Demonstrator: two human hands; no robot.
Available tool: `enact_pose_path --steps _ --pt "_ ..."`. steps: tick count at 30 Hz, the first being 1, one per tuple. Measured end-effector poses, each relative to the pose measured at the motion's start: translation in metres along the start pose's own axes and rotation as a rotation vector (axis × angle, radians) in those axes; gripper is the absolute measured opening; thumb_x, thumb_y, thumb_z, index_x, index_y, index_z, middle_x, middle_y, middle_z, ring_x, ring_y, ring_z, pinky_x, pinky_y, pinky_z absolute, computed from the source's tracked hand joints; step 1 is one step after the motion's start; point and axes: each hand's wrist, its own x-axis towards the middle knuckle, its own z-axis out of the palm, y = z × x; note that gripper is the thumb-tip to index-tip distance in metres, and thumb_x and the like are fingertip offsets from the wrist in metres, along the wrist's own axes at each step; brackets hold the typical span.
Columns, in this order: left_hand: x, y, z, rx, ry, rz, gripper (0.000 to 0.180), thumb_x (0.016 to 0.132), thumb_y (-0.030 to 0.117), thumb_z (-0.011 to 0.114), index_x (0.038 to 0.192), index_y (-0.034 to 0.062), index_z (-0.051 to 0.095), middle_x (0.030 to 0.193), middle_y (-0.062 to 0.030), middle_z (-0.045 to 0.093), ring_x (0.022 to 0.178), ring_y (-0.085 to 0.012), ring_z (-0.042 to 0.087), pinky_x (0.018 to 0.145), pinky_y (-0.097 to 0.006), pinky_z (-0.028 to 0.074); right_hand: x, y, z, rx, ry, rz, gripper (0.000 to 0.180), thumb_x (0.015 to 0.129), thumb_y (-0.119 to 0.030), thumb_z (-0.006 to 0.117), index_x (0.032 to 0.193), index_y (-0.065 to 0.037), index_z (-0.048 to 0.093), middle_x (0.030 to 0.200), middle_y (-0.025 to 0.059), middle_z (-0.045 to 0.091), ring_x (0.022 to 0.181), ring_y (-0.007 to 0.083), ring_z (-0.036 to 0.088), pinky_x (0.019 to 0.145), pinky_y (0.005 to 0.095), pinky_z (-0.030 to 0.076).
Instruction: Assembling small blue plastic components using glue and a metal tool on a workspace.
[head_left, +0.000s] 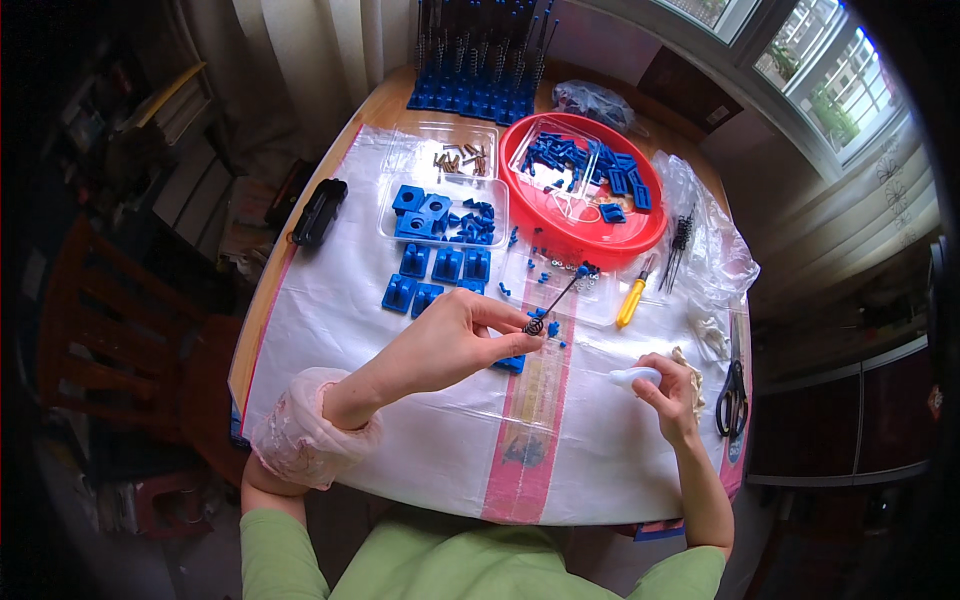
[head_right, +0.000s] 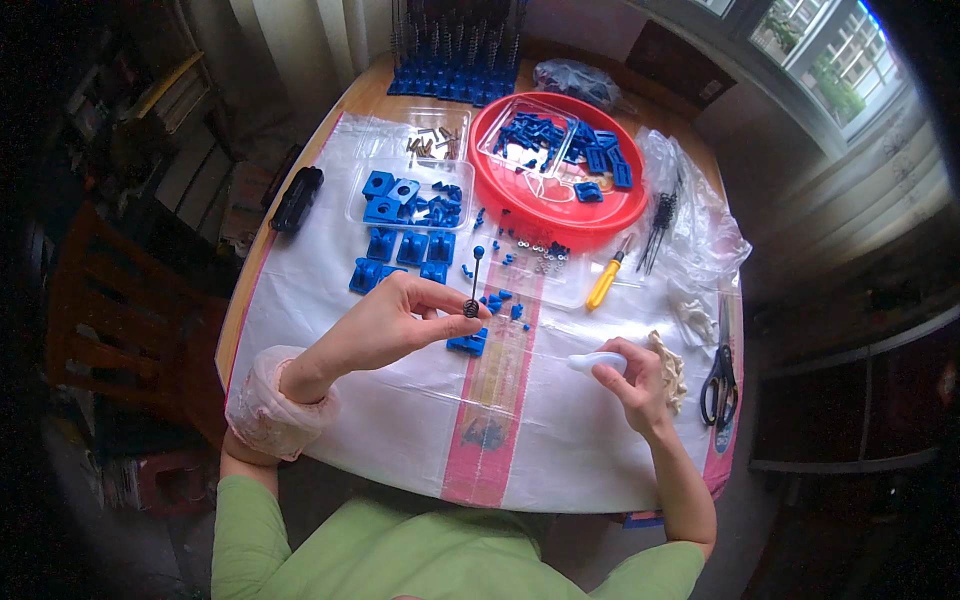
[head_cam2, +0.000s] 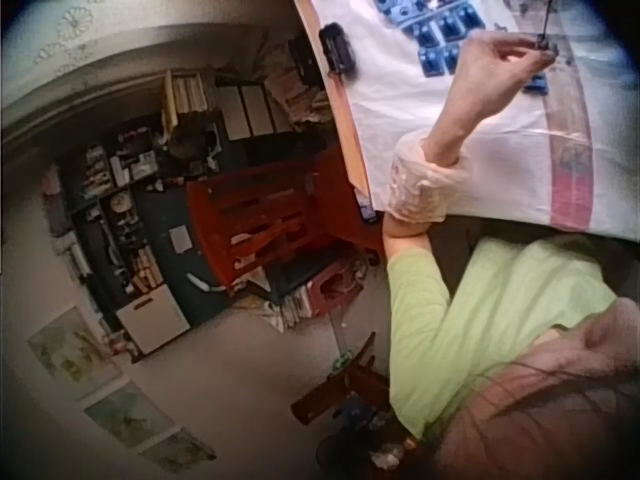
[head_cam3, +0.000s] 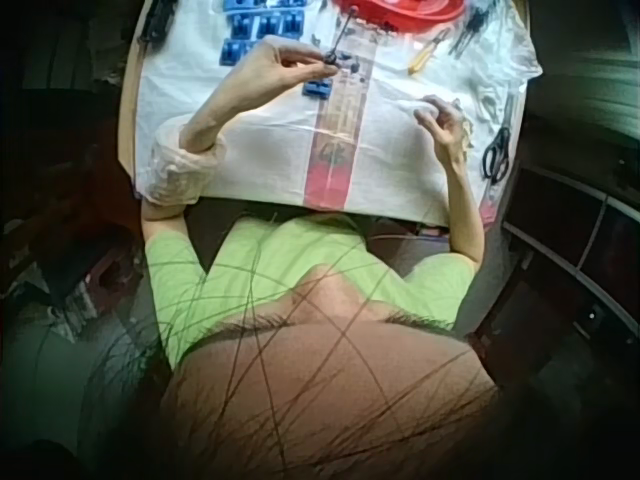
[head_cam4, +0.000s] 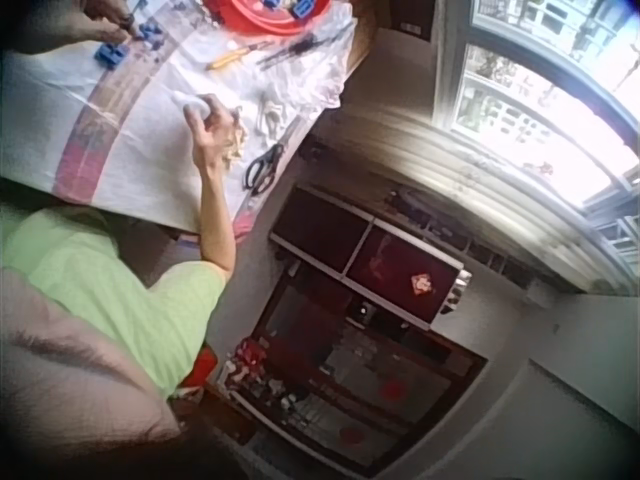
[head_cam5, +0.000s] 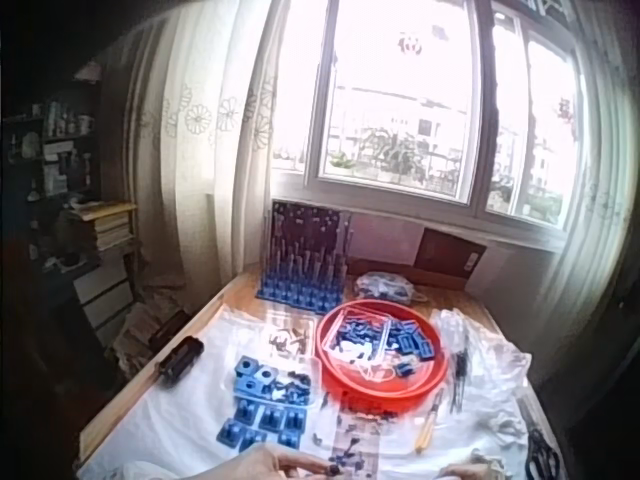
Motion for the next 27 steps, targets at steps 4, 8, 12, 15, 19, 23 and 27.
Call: enact_pose_path --steps 4,8,12,15,19,23,27 --pt "0.0 0.0 0.0 -0.003 -0.001 0.016 0.021 0.092 0.015 0.077 0.11 0.0047 0.079 0.071 0.0086 0.061 0.061 0.0013 0.038 0.052 -0.02 0.026 0.0 -0.001 -0.002 -0.017 -0.04 0.058 0.027 0.088 -0.02 0.074 0.101 0.002 0.066 0.094 0.0025 0.062 0.085 0.0096 0.056 0.074 0.0234 0.043" --pt "0.001 -0.002 0.001 0.005 0.005 0.026 0.021 0.092 0.016 0.077 0.11 0.005 0.079 0.07 0.0089 0.061 0.06 0.0012 0.038 0.051 -0.02 0.026 0.001 0.002 -0.001 0.005 -0.032 0.056 0.027 0.088 -0.02 0.073 0.101 0.002 0.067 0.093 0.0027 0.061 0.085 0.0095 0.056 0.074 0.0231 0.043" --pt "0.001 -0.002 0.001 0.012 0.004 0.026 0.021 0.092 0.016 0.077 0.11 0.0056 0.079 0.07 0.0087 0.061 0.06 0.0011 0.037 0.052 -0.02 0.026 0.002 0.001 -0.002 -0.017 -0.037 0.081 0.027 0.088 -0.02 0.073 0.101 0.003 0.067 0.093 0.0028 0.061 0.084 0.0092 0.056 0.074 0.0225 0.042" --pt "0.0 -0.001 0.0 0.017 0.003 0.019 0.021 0.092 0.017 0.077 0.11 0.006 0.079 0.07 0.0086 0.061 0.06 0.001 0.037 0.052 -0.02 0.026 0.001 0.002 -0.002 -0.002 -0.011 0.05 0.027 0.088 -0.02 0.073 0.101 0.002 0.067 0.092 0.0028 0.062 0.084 0.0093 0.057 0.073 0.0225 0.043" --pt "0.0 -0.002 0.0 0.016 0.004 0.031 0.022 0.092 0.019 0.077 0.11 0.0063 0.079 0.069 0.0088 0.06 0.06 0.0011 0.037 0.051 -0.02 0.025 -0.008 0.011 -0.012 0.12 0.069 0.018 0.022 0.089 -0.016 0.071 0.101 0.002 0.068 0.09 0.0028 0.063 0.081 0.0097 0.058 0.071 0.0237 0.044" --pt "-0.001 -0.001 0.001 0.027 0.009 0.019 0.022 0.092 0.02 0.077 0.11 0.0066 0.08 0.069 0.0094 0.059 0.059 0.0013 0.036 0.051 -0.02 0.025 -0.017 0.025 -0.024 0.505 0.189 -0.094 0.023 0.093 -0.014 0.071 0.11 0.001 0.063 0.091 0.0079 0.066 0.083 0.0149 0.063 0.076 0.0294 0.049" --pt "0.0 -0.003 0.0 0.055 0.012 0.01 0.022 0.092 0.02 0.077 0.11 0.0066 0.08 0.068 0.0097 0.058 0.059 0.0016 0.036 0.051 -0.02 0.025 -0.012 0.019 -0.036 0.352 0.321 -0.075 0.021 0.092 -0.006 0.07 0.111 0.0 0.062 0.1 0.0126 0.071 0.095 0.0201 0.068 0.089 0.0362 0.053"
